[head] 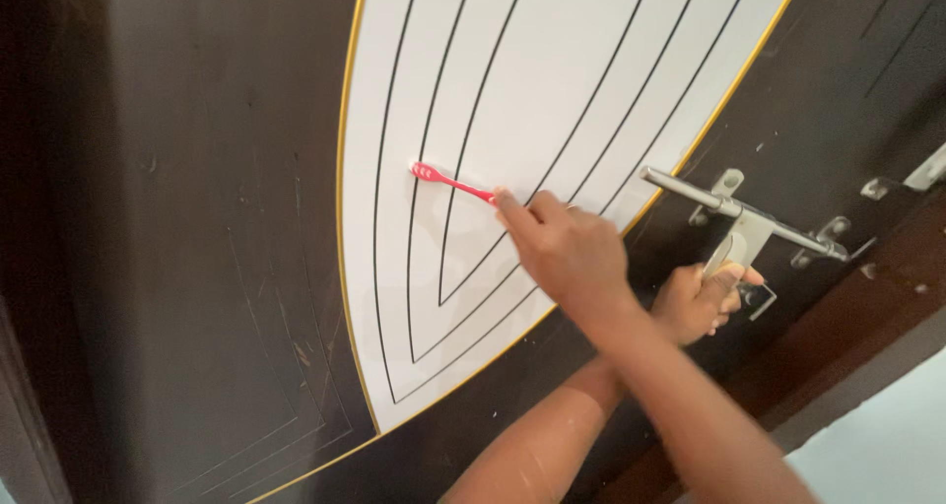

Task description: The person scrubs the surface and metal latch of a dark brown door with white decorative panels using a red toothbrush.

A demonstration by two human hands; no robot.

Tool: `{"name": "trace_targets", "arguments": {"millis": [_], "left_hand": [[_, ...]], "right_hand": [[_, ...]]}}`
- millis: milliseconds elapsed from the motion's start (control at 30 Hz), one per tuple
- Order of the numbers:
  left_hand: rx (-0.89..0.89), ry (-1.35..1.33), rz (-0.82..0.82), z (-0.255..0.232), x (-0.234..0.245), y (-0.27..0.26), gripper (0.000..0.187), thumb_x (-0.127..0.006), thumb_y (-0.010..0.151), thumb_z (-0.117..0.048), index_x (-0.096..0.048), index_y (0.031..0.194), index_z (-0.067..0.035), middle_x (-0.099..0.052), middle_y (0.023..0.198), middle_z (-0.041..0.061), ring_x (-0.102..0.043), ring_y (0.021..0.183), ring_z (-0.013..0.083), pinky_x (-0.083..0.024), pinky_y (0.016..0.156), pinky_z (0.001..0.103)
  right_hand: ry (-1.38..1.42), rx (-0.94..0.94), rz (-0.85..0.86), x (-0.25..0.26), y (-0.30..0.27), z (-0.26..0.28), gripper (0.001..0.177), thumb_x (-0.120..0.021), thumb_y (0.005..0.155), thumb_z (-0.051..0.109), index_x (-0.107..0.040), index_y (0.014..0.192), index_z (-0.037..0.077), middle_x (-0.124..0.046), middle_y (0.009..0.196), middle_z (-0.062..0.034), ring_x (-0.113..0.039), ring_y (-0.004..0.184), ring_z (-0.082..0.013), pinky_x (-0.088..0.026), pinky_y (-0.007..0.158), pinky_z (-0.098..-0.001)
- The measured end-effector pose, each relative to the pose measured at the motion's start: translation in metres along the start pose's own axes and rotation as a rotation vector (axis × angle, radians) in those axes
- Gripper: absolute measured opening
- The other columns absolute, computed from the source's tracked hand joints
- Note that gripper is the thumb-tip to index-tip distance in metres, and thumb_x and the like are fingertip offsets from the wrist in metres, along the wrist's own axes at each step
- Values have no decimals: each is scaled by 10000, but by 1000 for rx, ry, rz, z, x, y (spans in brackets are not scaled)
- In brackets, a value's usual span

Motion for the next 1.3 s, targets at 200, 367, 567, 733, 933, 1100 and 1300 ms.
{"name": "trace_targets", "arguments": {"millis": [200, 367, 567, 733, 933, 1100, 1300], "left_hand": [[17, 10, 36, -5, -3, 1, 357, -416, 1146, -300, -616, 1190, -8, -446, 694, -56, -404, 565, 46, -372, 488, 210], [107, -157, 56, -11, 11, -21, 332, -481, 1166, -290, -607, 1235, 9, -529, 794, -29, -498, 678, 64, -413, 579, 211], [129, 107, 212, 16, 20, 6, 407, -447, 1129, -266, -634, 1356, 16, -768, 1014, 143, -739, 918, 173, -582, 874, 272], [111, 298, 124, -11, 27, 1, 372, -524, 1040, -219, -660, 1286, 25, -779, 1123, 135, -726, 996, 164, -564, 890, 318], [-23, 753, -35, -91, 41, -42, 321, -621, 955, -237, -712, 1194, -42, -783, 1018, 133, -758, 918, 174, -576, 835, 305], [-227, 1029, -217, -176, 51, -85, 195, -667, 937, -145, -739, 1099, -65, -763, 942, 101, -738, 785, 225, -584, 745, 349], [-891, 1585, -179, -268, 13, -77, 300, -688, 946, -59, -659, 1244, -34, -647, 1243, 82, -601, 1161, 285, -563, 941, 401]], "right_hand": [[509, -310, -322, 29, -54, -31, 260, -697, 980, 113, -690, 1239, 141, -709, 984, -64, -700, 724, -230, -551, 646, -314], [709, -607, -611, 32, -146, -62, 225, -587, 1155, 77, -612, 1351, -30, -662, 1019, -88, -601, 827, -137, -501, 763, -257], [874, -1125, -895, -19, -229, -60, 401, -497, 1088, 166, -536, 1441, -20, -528, 737, -33, -439, 586, -43, -341, 504, -177], [985, -1278, -1040, -65, -265, -36, 477, -423, 1019, 176, -504, 1446, -21, -548, 747, -39, -411, 549, -68, -349, 479, -211], [1015, -1393, -1022, -97, -279, 2, 477, -408, 1038, 206, -424, 1480, 29, -513, 727, -21, -424, 573, -64, -350, 487, -204], [1075, -1322, -956, -129, -282, 23, 438, -432, 1034, 174, -499, 1420, -23, -518, 824, -22, -450, 661, -63, -365, 516, -209], [1146, -1388, -696, -153, -257, 56, 460, -451, 1034, 144, -464, 1467, -10, -516, 641, -4, -455, 523, -65, -386, 464, -225]]}}
Point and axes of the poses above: each hand's wrist, its own y-axis towards the middle knuckle, its own x-axis out of the back of the hand, z = x × y, the point moved 9 cm from there along y, towards the middle knuckle
